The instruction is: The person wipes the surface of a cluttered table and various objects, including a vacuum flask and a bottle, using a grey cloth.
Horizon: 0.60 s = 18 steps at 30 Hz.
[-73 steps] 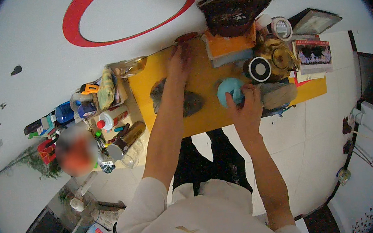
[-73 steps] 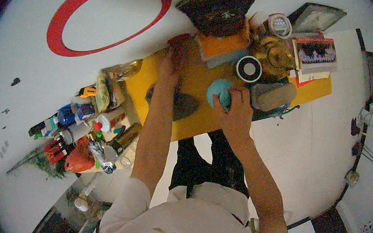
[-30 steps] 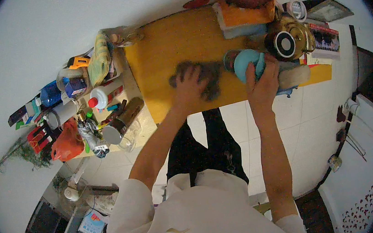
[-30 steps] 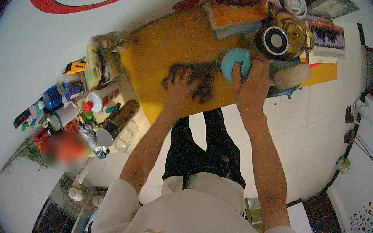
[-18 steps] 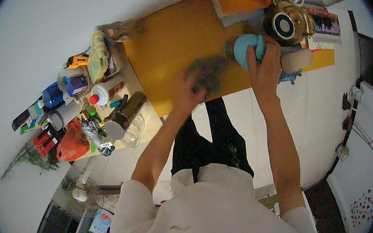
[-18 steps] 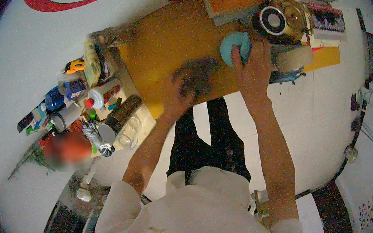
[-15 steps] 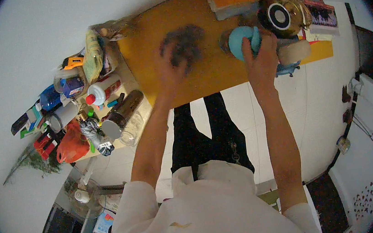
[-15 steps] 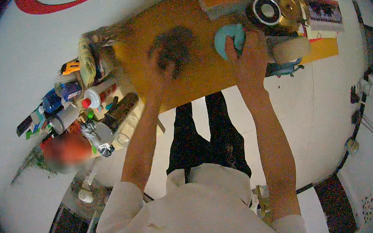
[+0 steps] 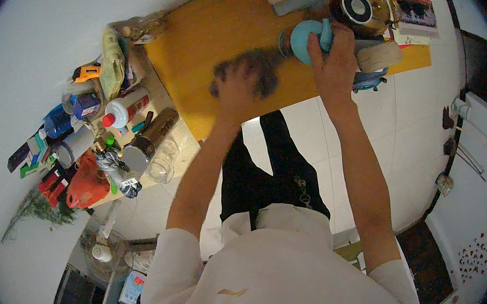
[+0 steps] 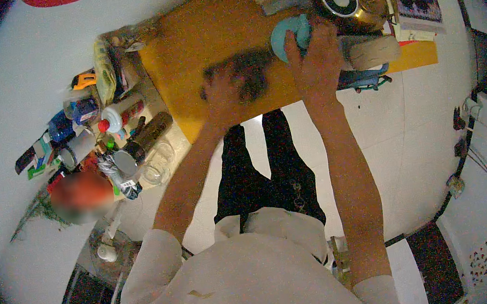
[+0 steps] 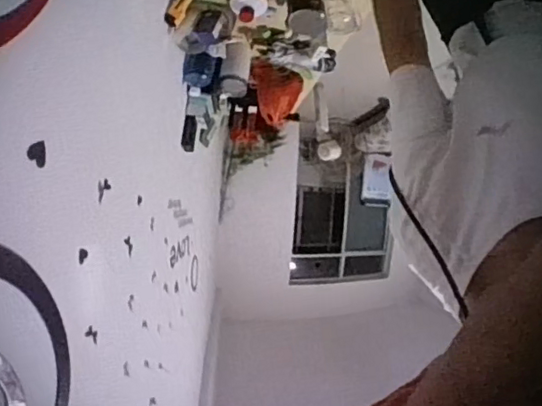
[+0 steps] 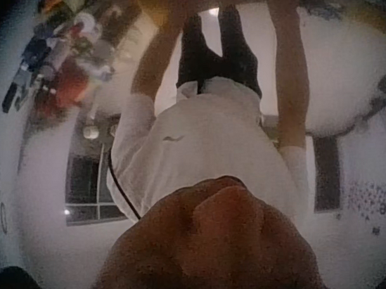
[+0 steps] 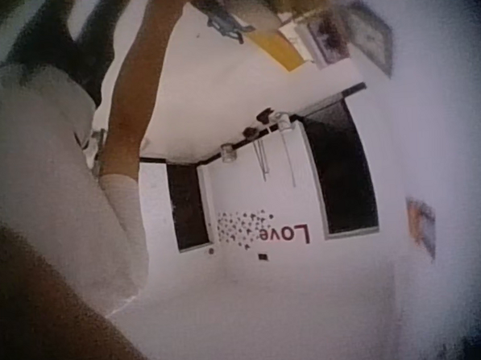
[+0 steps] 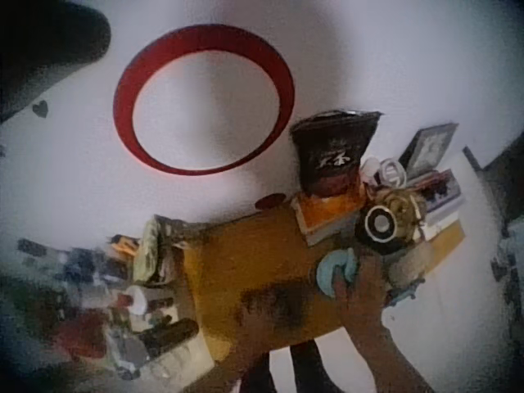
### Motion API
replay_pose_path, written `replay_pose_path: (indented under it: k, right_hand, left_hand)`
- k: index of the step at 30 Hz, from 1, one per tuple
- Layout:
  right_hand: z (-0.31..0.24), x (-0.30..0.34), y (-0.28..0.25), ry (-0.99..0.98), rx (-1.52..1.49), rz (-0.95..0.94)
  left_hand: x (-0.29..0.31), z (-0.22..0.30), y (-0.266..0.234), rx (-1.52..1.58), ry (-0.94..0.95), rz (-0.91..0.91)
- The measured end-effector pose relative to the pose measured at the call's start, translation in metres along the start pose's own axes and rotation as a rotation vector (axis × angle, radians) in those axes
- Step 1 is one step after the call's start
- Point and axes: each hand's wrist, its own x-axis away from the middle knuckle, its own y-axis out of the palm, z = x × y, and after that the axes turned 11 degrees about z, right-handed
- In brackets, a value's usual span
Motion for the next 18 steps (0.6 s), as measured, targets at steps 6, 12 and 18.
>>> replay_pose_path:
  k: [6, 12, 18]
  right_hand:
    - [0.012, 0.0, 0.001, -0.098, -0.062, 0.055]
    - [-0.009, 0.014, -0.048, 0.26, -0.364, -0.095]
    - [-0.015, 0.115, -0.102, 0.739, -0.656, -0.307]
  left_hand:
    - [0.096, 0.077, -0.012, 0.548, 0.092, -0.196]
    - [0.111, 0.055, -0.053, 1.814, -1.248, -0.114]
    - [0.097, 0.039, -0.117, 2.302, -1.224, -0.075]
